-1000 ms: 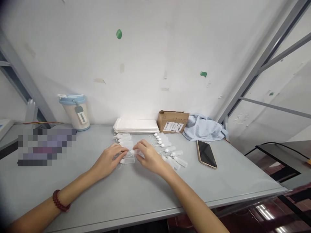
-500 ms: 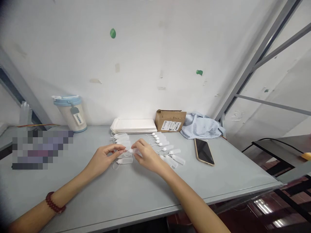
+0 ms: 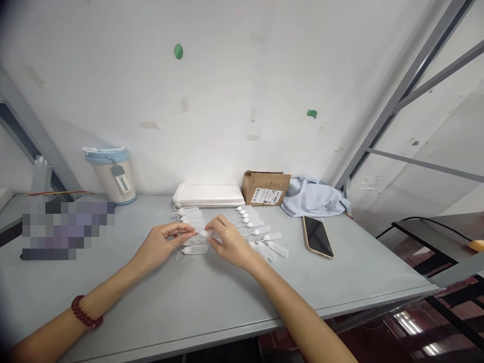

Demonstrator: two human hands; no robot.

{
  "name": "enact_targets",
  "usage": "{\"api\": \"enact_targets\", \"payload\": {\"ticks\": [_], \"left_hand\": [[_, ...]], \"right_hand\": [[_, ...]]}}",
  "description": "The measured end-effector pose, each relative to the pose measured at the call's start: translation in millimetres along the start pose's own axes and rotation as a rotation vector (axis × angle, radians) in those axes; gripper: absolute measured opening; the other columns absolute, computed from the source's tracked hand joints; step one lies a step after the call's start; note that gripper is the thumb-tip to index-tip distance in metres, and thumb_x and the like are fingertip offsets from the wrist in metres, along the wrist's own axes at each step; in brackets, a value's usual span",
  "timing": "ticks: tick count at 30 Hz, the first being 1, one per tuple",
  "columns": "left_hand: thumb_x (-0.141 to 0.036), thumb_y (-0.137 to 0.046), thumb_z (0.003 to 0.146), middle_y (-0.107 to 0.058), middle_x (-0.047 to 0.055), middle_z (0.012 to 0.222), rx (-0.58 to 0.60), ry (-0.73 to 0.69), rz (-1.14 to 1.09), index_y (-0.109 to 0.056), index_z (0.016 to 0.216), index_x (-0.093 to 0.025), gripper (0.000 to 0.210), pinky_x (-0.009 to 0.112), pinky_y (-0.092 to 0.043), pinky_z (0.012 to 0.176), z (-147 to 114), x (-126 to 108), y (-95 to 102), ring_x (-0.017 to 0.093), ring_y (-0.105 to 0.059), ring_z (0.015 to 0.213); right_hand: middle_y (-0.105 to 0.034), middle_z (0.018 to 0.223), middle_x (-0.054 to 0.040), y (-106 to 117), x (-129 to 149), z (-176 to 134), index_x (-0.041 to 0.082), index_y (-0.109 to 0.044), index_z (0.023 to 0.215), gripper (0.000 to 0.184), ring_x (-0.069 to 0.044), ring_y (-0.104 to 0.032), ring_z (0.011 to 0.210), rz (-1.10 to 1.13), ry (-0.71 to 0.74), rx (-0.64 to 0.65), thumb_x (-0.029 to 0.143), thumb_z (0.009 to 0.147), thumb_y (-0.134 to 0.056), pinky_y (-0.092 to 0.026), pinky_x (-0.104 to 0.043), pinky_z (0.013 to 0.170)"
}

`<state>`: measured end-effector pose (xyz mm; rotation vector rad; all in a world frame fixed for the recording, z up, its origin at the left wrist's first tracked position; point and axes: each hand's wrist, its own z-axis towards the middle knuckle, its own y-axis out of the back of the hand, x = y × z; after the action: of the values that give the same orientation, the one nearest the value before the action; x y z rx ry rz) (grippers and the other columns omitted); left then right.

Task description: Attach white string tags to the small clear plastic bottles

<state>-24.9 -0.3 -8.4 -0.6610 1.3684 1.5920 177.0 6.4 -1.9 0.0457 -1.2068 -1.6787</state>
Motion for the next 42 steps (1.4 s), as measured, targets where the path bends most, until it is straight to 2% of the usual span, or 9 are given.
{"api": "enact_targets", "payload": {"ticks": [28, 36, 42], "left_hand": [[-0.045, -0.059, 0.074, -0.071, 0.005, 0.087, 0.016, 0.053, -0.048, -0.068, 0.083, -0.02, 0.028, 0.032, -0.047, 0.072, -0.2, -2.5, -0.6, 0.022, -0.061, 0.083], [-0.042, -0.056, 0.075, -0.073, 0.006, 0.089, 0.013, 0.044, -0.026, -0.059, 0.102, -0.021, 0.034, 0.035, -0.048, 0.075, -3.5, -4.6, -1.0, 0.023, -0.064, 0.081], [-0.04, -0.056, 0.076, -0.073, 0.005, 0.086, 0.024, 0.058, 0.007, -0.055, 0.103, -0.022, 0.033, 0.032, -0.048, 0.071, -5.7, -3.4, -2.9, 0.023, -0.064, 0.084]], "right_hand": [[-0.053, 0.092, -0.0063, 0.3, 2.4, 0.2, 0.019, -0.051, 0.094, 0.021, -0.018, -0.053, 0.084, 0.003, -0.008, -0.006, 0.006, 0.078, -0.052, -0.045, -0.032, 0.072], [-0.052, 0.093, -0.0062, -2.4, -0.1, -1.7, 0.019, -0.051, 0.096, 0.022, -0.018, -0.052, 0.082, -0.016, 0.007, 0.004, 0.006, 0.078, -0.05, -0.044, -0.031, 0.07], [-0.051, 0.093, -0.0055, -6.4, -2.3, -3.5, 0.019, -0.049, 0.095, 0.023, -0.016, -0.05, 0.079, -0.001, 0.015, 0.039, 0.005, 0.078, -0.05, -0.043, -0.029, 0.069]]}}
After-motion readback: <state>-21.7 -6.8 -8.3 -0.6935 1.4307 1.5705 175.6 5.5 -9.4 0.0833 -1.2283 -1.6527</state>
